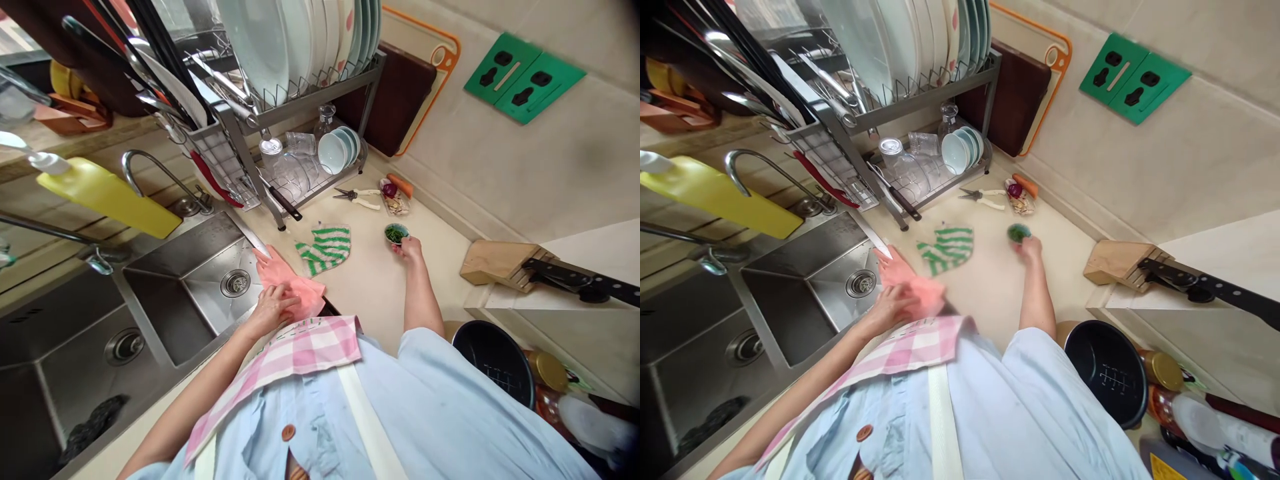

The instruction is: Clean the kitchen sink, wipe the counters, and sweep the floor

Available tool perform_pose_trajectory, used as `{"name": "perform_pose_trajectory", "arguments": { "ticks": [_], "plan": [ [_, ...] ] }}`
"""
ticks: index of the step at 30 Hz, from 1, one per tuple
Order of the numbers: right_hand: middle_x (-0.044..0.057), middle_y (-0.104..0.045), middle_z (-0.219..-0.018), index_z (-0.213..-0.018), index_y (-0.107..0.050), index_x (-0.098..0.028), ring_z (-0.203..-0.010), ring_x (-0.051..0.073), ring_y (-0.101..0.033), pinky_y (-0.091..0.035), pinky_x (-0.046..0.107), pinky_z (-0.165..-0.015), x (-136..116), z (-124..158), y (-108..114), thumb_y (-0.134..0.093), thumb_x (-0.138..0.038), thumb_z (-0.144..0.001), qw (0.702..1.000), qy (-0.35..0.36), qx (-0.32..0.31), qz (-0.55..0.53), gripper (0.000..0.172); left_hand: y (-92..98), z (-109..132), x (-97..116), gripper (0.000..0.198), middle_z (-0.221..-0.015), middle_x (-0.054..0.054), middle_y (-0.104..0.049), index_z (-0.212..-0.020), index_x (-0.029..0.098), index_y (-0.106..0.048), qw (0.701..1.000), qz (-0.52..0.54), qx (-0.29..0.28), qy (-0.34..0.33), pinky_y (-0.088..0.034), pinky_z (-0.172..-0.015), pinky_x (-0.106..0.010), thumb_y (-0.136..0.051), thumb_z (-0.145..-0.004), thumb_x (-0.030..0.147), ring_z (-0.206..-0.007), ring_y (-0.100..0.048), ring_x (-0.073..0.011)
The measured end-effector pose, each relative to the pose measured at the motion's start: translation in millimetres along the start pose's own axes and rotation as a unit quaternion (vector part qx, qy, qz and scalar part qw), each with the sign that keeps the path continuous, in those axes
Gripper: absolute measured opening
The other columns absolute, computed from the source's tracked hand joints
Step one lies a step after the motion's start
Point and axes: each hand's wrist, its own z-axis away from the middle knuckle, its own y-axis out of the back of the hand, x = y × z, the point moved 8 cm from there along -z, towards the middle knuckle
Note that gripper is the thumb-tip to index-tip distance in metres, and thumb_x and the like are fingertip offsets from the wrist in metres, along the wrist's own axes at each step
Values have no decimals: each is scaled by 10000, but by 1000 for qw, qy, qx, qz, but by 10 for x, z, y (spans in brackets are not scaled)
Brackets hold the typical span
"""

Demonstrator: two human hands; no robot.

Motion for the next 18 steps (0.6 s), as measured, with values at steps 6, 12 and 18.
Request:
{"name": "perform_pose_trajectory", "arguments": {
  "ticks": [6,12,18],
  "plan": [
    [108,-709,-913,-1208,-592,-92,-669,137,-699,-614,270,-663,183,33,230,-420,-126,-993,997,-64,25,31,278,61,-47,-16,337,-1365,-104,-555,-1207,314,-745,1000,-5,-10,-8,-441,-943,-434,-647,-887,272,-1146,-517,-295],
    [283,-644,-1265,-1397,-551,-85,-1208,379,-640,-512,513,-1043,-372,142,398,-545,-279,-968,971,48,102,210,471,68,-53,14,276,-1303,-111,-614,-1150,268,-760,999,6,-6,-31,-449,-931,-423,-600,-926,291,-1076,-552,-278],
    [236,-286,-1658,-1620,-247,-41,-1541,331,-254,-309,445,-1229,-1346,107,-1071,-515,-59,-880,821,352,-54,447,787,185,36,63,379,-1266,-141,-668,-1302,221,-685,998,17,47,-27,-496,-945,-449,-569,-944,271,-1074,-633,-292]
  ]
}}
